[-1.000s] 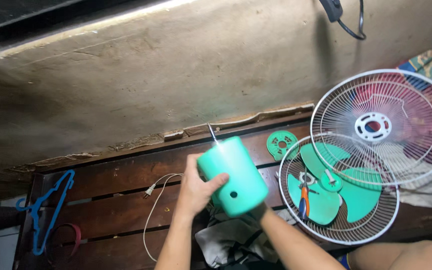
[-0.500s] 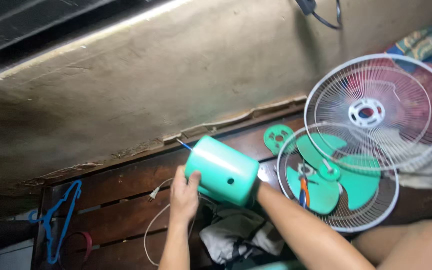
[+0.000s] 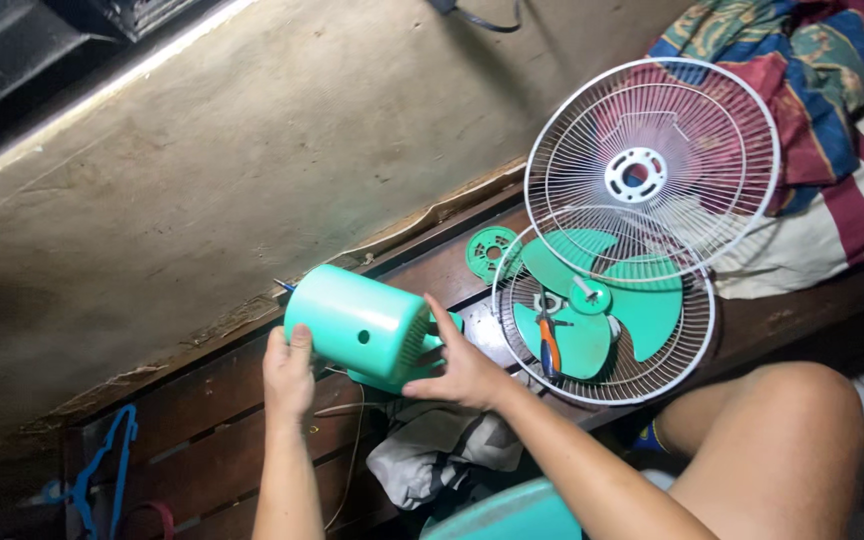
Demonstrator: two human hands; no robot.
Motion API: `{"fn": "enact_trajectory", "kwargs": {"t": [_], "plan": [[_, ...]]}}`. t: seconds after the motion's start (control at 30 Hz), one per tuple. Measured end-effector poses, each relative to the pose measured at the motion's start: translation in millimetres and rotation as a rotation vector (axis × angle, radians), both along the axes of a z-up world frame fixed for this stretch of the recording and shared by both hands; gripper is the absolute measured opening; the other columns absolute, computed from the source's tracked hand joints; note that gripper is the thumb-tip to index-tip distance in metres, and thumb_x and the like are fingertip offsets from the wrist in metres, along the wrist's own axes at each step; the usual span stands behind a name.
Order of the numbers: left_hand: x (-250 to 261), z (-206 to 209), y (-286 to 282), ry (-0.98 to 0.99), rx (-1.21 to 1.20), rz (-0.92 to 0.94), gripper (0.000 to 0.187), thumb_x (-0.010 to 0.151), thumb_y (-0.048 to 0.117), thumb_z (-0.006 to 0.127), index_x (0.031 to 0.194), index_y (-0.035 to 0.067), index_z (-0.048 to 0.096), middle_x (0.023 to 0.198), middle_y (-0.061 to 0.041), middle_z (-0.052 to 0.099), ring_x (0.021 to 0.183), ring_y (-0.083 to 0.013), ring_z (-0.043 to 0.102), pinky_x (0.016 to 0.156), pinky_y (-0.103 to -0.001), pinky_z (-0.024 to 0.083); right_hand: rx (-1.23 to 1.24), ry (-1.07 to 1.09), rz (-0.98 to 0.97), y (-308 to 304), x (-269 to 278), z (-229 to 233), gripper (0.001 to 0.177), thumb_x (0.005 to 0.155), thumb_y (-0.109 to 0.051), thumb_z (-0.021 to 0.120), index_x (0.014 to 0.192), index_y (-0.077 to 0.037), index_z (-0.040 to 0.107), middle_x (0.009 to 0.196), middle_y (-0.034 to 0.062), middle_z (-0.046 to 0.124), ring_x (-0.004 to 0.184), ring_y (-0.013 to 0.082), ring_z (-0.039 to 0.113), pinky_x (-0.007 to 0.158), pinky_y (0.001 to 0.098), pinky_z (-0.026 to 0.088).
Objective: The person disassembles a green electric fan by removing the rear casing with a screwdriver. They unscrew fasteners, detach the plastic cover, and set it aside, exposing the motor and internal components.
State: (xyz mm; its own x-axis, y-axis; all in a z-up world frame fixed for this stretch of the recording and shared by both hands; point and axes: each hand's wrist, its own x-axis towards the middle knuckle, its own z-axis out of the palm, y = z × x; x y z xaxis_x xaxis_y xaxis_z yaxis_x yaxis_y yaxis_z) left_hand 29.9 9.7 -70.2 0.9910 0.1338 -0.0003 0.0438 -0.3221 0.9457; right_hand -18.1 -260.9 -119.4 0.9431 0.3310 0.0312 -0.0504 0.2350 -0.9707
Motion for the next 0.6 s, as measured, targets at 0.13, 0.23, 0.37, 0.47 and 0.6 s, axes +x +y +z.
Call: {"fn": "enact_trajectory", "kwargs": {"t": [0.13, 0.23, 0.37, 0.47, 0.6], "plan": [[10.2, -7.1, 8.0, -0.013, 0.047, 0.023, 0.038, 0.102, 0.043, 0.057, 0.093, 0.007, 0.052, 0.077, -0.001, 0.056, 0.067, -0.0080, 0.048, 0.060, -0.026, 0.043, -0.175, -0.066, -0.157, 14.5, -6.0, 24.5, 0.139, 0.065, -0.031, 0.095, 0.162, -0.005, -0.002, 0.154, 0.0254, 0.042, 0.140, 0.0347, 0.047, 0.113, 0.0405, 0.039], [15.7, -16.9, 19.2, -0.039, 0.089, 0.010, 0.037, 0.103, 0.042, 0.056, 0.093, 0.007, 0.053, 0.077, -0.001, 0.057, 0.067, -0.0084, 0.050, 0.060, -0.027, 0.044, -0.266, -0.046, -0.229, 22.3, -5.7, 30.7, 0.140, 0.062, -0.037, 0.096, 0.161, -0.003, 0.003, 0.153, 0.0278, 0.042, 0.143, 0.0375, 0.043, 0.116, 0.0422, 0.035], [29.7, -23.7, 24.3, -0.045, 0.080, -0.009, 0.041, 0.107, 0.042, 0.053, 0.092, 0.004, 0.051, 0.078, -0.003, 0.060, 0.068, -0.0089, 0.053, 0.060, -0.027, 0.047, -0.332, -0.041, -0.274, 23.9, -4.5, 37.2, 0.135, 0.060, -0.042, 0.095, 0.159, -0.004, 0.012, 0.151, 0.0289, 0.044, 0.142, 0.0394, 0.045, 0.116, 0.0427, 0.036], [33.7, -20.8, 19.4, -0.023, 0.098, 0.032, 0.036, 0.102, 0.041, 0.055, 0.098, 0.004, 0.054, 0.078, -0.002, 0.061, 0.066, -0.0084, 0.054, 0.058, -0.027, 0.047, -0.354, -0.099, -0.316, 22.8, -6.0, 41.2, 0.134, 0.062, -0.041, 0.095, 0.159, -0.003, 0.012, 0.154, 0.0293, 0.040, 0.143, 0.0404, 0.043, 0.116, 0.0434, 0.037], [28.6, -6.5, 9.8, 0.011, 0.195, 0.104, 0.037, 0.100, 0.040, 0.060, 0.097, 0.003, 0.059, 0.074, -0.005, 0.062, 0.065, -0.0113, 0.056, 0.059, -0.030, 0.047, -0.324, -0.137, -0.334, 27.0, -6.7, 42.0, 0.135, 0.064, -0.037, 0.094, 0.162, -0.005, 0.007, 0.155, 0.0284, 0.037, 0.143, 0.0403, 0.042, 0.116, 0.0443, 0.036]]}}
